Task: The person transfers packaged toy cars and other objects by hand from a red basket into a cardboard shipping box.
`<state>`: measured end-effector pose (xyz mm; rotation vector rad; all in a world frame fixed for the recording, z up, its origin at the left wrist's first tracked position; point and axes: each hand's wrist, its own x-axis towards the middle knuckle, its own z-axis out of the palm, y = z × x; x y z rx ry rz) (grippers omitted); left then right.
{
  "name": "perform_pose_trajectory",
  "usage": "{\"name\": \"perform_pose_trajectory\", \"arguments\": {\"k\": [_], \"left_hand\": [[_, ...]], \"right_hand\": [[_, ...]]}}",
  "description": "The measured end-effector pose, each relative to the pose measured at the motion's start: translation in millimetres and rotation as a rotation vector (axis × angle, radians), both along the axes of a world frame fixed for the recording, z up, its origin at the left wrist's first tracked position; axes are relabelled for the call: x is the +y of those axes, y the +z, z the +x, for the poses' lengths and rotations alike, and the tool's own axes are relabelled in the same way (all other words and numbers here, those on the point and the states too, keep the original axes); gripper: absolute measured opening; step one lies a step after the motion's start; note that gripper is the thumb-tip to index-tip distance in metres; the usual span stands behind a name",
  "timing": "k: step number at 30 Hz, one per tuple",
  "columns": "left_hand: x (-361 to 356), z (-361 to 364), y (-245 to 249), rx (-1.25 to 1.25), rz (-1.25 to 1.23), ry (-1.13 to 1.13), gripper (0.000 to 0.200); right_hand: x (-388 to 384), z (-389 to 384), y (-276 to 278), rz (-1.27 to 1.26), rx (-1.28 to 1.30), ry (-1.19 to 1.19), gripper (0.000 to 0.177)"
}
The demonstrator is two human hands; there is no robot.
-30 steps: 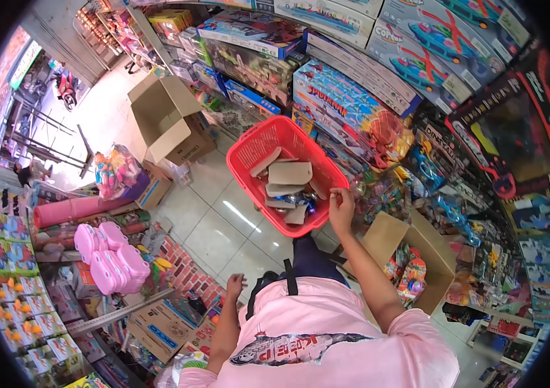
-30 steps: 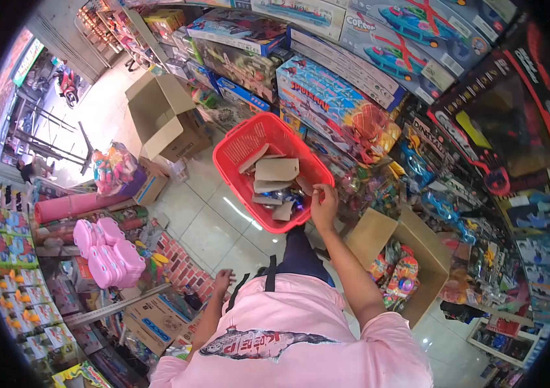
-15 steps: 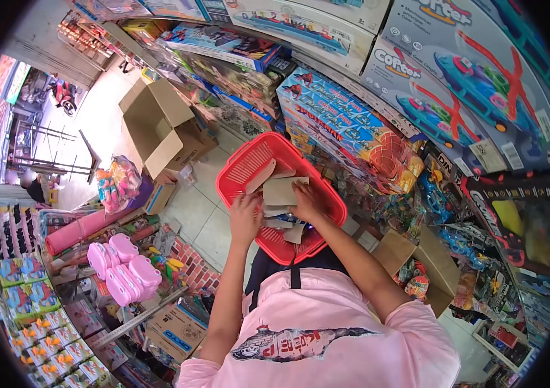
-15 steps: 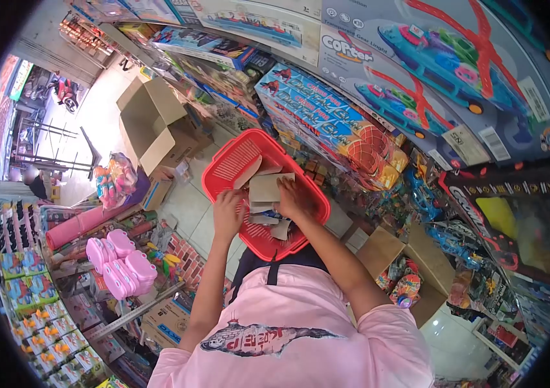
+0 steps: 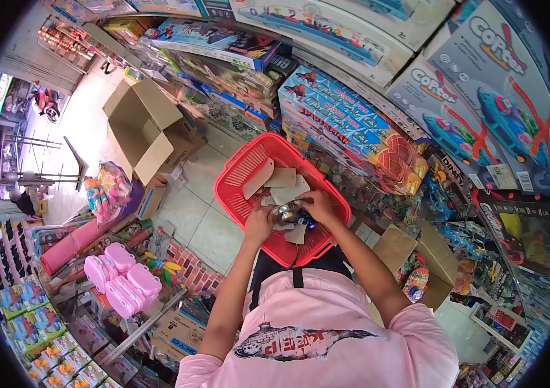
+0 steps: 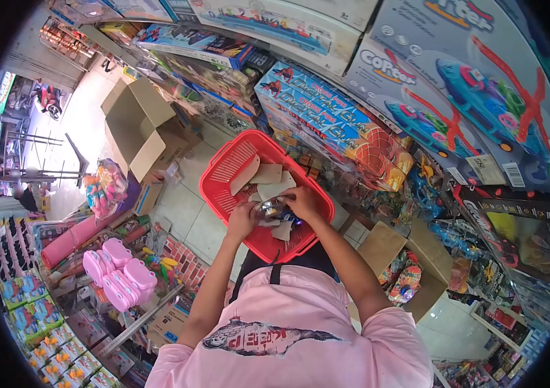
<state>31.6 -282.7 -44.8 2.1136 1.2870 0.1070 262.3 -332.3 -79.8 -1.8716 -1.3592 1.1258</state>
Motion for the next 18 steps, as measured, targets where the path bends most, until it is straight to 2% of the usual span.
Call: {"name": "perform_pose_trajectory", "arguments": {"k": [1, 2, 4, 5, 7, 8, 10, 11, 13, 15, 17, 18], "left_hand": [[-1, -4, 3, -0.098, -0.145, 0.03, 0.023], [-4, -6, 6, -0.1, -0.15, 0.031, 0.023], [-8, -9, 21, -0.35, -0.366, 0.123, 0.025], [-10, -10, 30, -0.351, -0.368, 0.127, 0.025], [-15, -10, 49, -0.635, -0.442, 0.244, 0.037], [-14, -15, 54, -0.637, -0.438, 0.253, 0.037], [-13, -28, 60, -0.543, -0.494, 0.308, 0.052], [-13, -33, 62, -0.548, -0.493, 0.316, 0.052], [-18, -45, 64, -0.642, -0.356, 0.475, 0.048], [-25, -60, 56, -0.691, -0.357, 0.589, 0.042], [-32, -74, 56, -0.707, -0.252, 0.752, 0.038], [-35, -78, 58, -0.726, -0.257, 0.826, 0.037]], "right_hand": [[-3, 2, 1, -0.006, -0.002, 0.002, 0.031], [-6, 4, 1, -0.02, 0.115, -0.048, 0.032], [-12, 0, 5, -0.044, 0.328, -0.157, 0.041], [-12, -5, 4, -0.047, 0.327, -0.154, 0.041], [-7, -18, 7, 0.09, 0.248, -0.159, 0.042], [-5, -22, 9, 0.09, 0.249, -0.149, 0.042], [8, -30, 52, -0.093, 0.206, 0.009, 0.032], [14, -37, 46, -0.094, 0.203, 0.018, 0.032], [28, -53, 30, 0.04, 0.216, -0.151, 0.038], [46, -62, 19, 0.032, 0.193, -0.089, 0.033], [61, -73, 0, 0.279, -0.214, -0.035, 0.034], [71, -76, 1, 0.16, -0.207, 0.065, 0.045]]}}
